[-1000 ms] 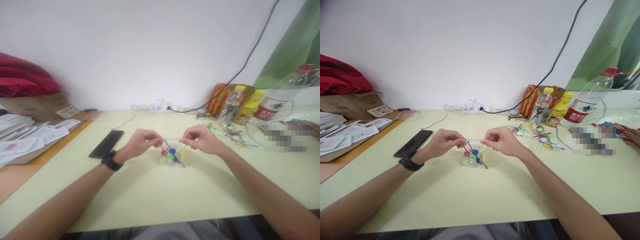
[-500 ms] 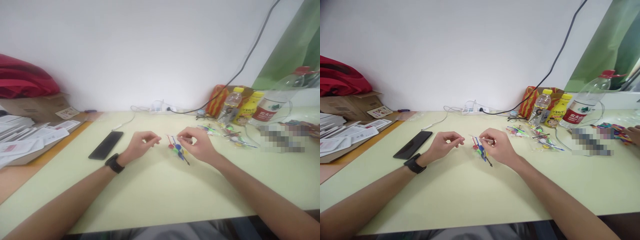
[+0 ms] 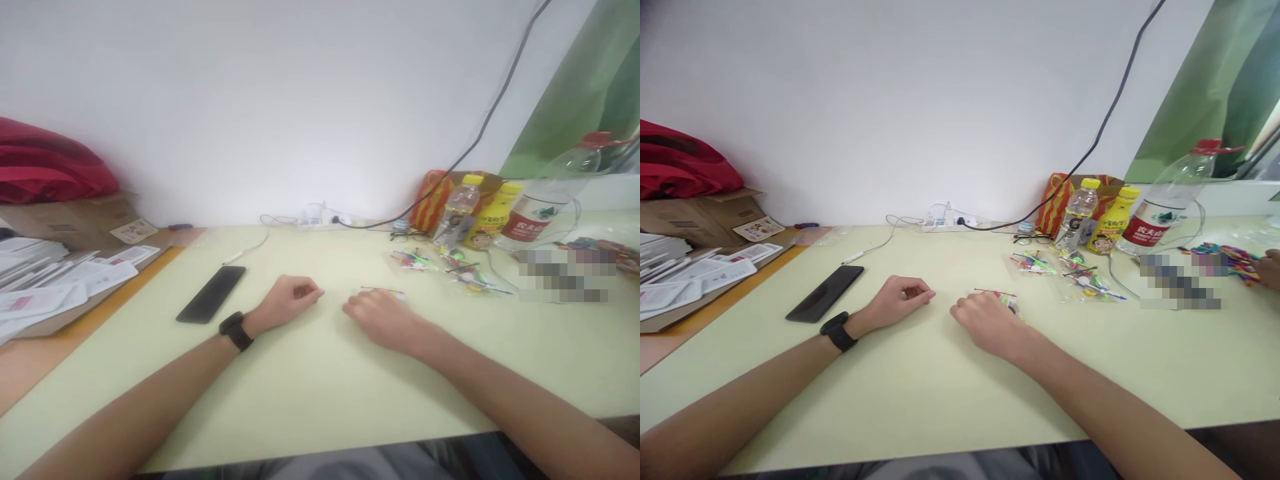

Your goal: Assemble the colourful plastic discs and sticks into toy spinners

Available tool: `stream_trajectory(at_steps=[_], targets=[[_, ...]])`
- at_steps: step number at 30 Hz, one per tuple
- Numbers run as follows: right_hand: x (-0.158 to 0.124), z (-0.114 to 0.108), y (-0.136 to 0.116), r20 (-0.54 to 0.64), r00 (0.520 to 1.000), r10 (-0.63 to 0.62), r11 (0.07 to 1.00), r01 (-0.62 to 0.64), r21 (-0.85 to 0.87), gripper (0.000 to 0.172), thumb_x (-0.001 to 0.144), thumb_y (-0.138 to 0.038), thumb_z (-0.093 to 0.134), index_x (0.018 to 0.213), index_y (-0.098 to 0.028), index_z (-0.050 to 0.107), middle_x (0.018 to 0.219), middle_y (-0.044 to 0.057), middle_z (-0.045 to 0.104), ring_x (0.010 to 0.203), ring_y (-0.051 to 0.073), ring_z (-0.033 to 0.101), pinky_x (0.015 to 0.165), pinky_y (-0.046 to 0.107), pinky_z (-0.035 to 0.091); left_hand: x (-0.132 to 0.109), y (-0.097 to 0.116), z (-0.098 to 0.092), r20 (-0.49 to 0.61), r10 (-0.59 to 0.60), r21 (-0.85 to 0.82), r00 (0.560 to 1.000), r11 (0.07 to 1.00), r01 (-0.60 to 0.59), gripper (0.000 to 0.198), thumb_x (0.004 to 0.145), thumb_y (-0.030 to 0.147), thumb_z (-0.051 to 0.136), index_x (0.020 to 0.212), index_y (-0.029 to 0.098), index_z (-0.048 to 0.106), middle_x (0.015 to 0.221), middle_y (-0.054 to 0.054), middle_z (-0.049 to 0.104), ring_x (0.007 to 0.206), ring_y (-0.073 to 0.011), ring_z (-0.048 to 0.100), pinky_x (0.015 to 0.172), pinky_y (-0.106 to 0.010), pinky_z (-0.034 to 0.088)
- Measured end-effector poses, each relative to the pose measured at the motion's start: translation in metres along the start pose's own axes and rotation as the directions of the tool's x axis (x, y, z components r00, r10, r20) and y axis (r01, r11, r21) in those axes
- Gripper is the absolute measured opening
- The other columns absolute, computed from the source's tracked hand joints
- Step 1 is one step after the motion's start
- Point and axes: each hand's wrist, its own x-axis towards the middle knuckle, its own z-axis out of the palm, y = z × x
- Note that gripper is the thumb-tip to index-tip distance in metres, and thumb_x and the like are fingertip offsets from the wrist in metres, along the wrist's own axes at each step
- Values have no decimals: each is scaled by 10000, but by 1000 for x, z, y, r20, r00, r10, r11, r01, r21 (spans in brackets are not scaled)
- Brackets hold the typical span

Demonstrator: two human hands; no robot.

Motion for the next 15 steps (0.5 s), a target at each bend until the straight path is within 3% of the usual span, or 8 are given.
stream_trajectory(at_steps=[7,15], targets=[[-11,-17,18,203,950,239,971,-235,-43,201,856,-185,535,894,-105,715,911,168,717,890,317,692,771,390,492,-1,1,1,32,9,51,999,999,-10,317,968,439,613,837,175,731,705,6,655,638,-123,538,586,-239,400],[-12,-17,32,304,791,531,843,-529,-96,313,901,-162,468,1005,-74,750,981,216,732,969,341,720,765,378,515,-2,0,1,33,41,134,999,990,-45,230,959,379,623,870,201,738,753,1,677,655,-131,563,614,-253,421]])
